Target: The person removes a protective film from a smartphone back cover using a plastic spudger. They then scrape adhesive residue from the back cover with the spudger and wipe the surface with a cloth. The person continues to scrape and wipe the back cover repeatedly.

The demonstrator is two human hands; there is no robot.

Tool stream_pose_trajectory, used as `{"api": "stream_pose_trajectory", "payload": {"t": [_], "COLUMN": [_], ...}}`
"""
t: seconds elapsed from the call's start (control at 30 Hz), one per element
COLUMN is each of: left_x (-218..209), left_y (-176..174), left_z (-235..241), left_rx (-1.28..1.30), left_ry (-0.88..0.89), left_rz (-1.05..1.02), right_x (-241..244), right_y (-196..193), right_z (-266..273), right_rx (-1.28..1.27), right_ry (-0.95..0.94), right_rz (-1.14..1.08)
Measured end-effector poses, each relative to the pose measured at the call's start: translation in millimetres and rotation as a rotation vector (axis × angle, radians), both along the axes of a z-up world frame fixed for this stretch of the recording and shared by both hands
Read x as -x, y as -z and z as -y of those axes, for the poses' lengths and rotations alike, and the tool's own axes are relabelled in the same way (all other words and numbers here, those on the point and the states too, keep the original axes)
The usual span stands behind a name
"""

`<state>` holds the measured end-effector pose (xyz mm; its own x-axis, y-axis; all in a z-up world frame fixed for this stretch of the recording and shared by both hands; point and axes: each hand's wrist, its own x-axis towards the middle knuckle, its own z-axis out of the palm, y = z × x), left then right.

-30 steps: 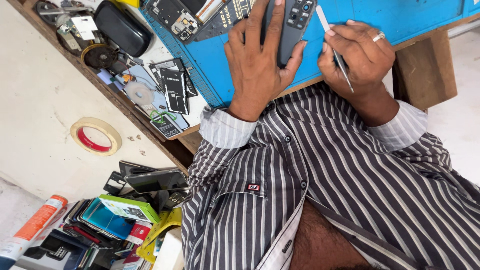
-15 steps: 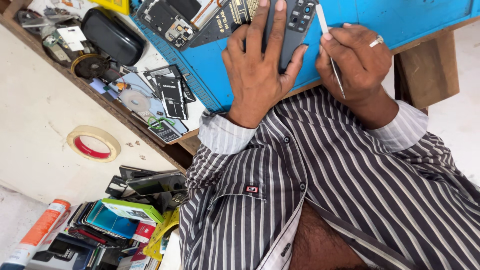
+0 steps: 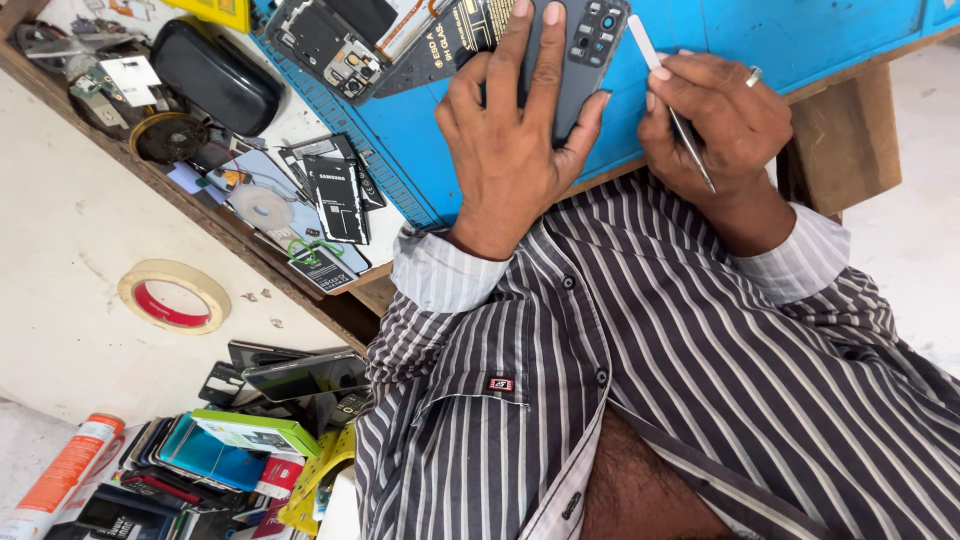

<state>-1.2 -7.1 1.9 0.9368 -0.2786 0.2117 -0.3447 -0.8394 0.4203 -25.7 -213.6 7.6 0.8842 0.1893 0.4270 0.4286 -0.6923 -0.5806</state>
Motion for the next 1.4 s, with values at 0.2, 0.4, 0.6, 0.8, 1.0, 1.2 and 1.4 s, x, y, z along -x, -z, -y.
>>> {"api": "stream_pose_trajectory", "payload": {"t": [0.2, 0.4, 0.6, 0.8, 1.0, 1.2, 1.4], "left_x": [4, 3, 5, 3, 5, 6, 6], "left_y": [5, 3, 1, 1, 5, 7, 4], "left_z": [-1, -1, -1, 0, 0, 0, -1], "left_rx": [0.008, 0.003, 0.008, 0.009, 0.012, -0.001, -0.018], "left_ry": [0.010, 0.028, 0.031, 0.009, 0.011, 0.026, 0.025], "left_rz": [-0.020, -0.042, -0.057, -0.026, -0.026, -0.036, -0.037], "right_x": [4, -3, -3, 2, 5, 2, 0], "right_y": [10, 0, -7, -1, 10, 7, 1], "right_z": [0, -8, -9, -1, -2, -5, -5], "right_rx": [0.044, 0.086, 0.156, 0.014, 0.059, 0.154, 0.107], "right_ry": [-0.017, -0.022, 0.026, 0.020, 0.010, -0.001, 0.026], "right_rz": [0.013, 0.015, 0.006, -0.007, 0.049, 0.048, -0.024]}}
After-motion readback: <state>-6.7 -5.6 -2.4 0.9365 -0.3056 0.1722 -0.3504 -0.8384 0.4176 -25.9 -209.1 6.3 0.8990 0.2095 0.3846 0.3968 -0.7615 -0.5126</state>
